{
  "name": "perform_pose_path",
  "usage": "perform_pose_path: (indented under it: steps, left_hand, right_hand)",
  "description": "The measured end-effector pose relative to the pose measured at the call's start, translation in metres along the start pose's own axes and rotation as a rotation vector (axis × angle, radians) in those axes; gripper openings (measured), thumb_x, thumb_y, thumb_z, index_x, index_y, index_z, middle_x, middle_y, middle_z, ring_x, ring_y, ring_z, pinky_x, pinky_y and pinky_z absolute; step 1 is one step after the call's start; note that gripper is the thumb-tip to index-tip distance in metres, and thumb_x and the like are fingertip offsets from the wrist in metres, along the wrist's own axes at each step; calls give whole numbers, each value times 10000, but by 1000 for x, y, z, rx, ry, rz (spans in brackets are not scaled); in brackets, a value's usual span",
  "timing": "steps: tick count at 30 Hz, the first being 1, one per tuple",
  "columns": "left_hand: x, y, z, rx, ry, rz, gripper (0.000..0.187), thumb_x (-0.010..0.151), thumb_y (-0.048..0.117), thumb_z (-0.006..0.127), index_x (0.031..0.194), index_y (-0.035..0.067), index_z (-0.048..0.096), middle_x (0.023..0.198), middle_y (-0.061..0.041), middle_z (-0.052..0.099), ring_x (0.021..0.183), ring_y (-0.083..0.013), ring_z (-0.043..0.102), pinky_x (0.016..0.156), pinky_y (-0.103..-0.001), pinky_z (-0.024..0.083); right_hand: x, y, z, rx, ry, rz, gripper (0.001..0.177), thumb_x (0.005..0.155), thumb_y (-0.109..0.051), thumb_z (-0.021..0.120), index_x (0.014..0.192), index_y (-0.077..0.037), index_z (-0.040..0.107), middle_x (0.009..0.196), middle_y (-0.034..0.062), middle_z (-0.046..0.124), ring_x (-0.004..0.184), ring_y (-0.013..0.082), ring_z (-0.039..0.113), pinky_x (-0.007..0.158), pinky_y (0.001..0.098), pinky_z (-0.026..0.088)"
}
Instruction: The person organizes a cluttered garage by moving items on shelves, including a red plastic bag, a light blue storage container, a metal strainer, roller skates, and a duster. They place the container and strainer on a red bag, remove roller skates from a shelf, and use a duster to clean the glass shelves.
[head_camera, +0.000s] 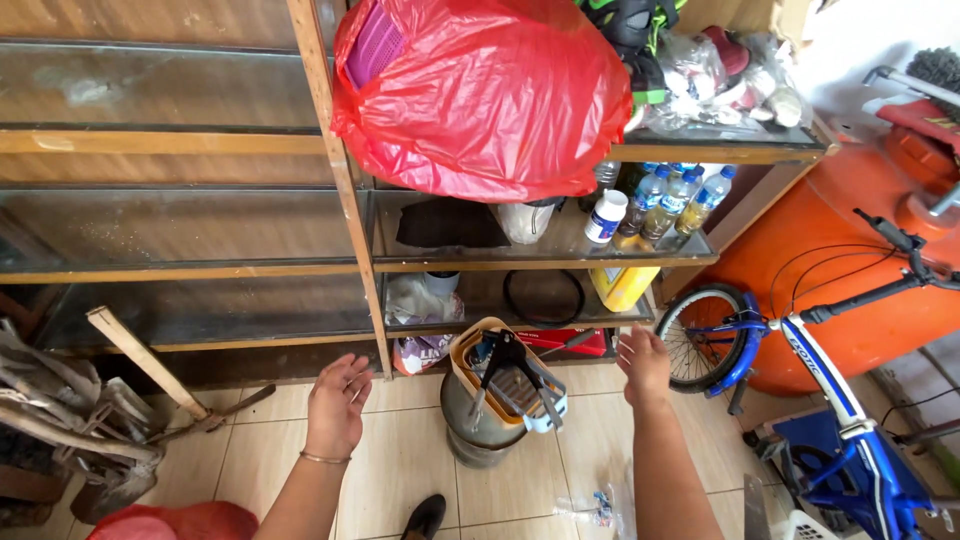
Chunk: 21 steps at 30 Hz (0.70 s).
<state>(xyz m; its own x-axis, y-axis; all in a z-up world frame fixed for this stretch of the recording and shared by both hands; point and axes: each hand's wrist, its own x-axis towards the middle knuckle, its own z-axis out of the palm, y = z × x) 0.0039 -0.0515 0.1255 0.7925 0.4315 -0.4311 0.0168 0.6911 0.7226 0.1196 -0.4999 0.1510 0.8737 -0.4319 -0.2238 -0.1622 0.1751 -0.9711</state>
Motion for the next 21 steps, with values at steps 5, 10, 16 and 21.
perform_pose_path:
  steps: [5,10,16,21]
  left_hand:
    - [46,24,38,71,-31,37,232,1005,207,540,1217,135,601,1149,-101,725,925,-197,694,918,-340,525]
    - [83,53,88,63,-85,48,259,988,223,592,1231,137,609,1207,-112,717,978,-214,674,940,-359,512]
    - [103,100,182,83,-154,146,832,886,417,788,1532,89,379,1537,-146,439,1378,-336,439,1179,-503,278]
    - [104,140,254,-63,-299,240,713,865,335,679,1500,94,460,1378,-104,612,1205,-179,597,1033,-303,464]
  right_hand:
    - [68,-3,71,71,6,-97,511,1023,-388,656,1350,-19,522,986,118,718,758,177,700,692,340,611]
    - [92,-54,133,122,-43,-113,506,1026,-400,656,1355,-44,510,1059,138,702,850,202,696,773,383,610]
    - [80,-126,206,462,-258,92,897,1024,-561,560,1592,-2,149,1583,381,227,1469,556,308,1134,711,278]
    - [72,-157,235,600,-219,188,964,994,-643,491,1609,-31,73,1545,353,257,1457,568,320,1136,781,179]
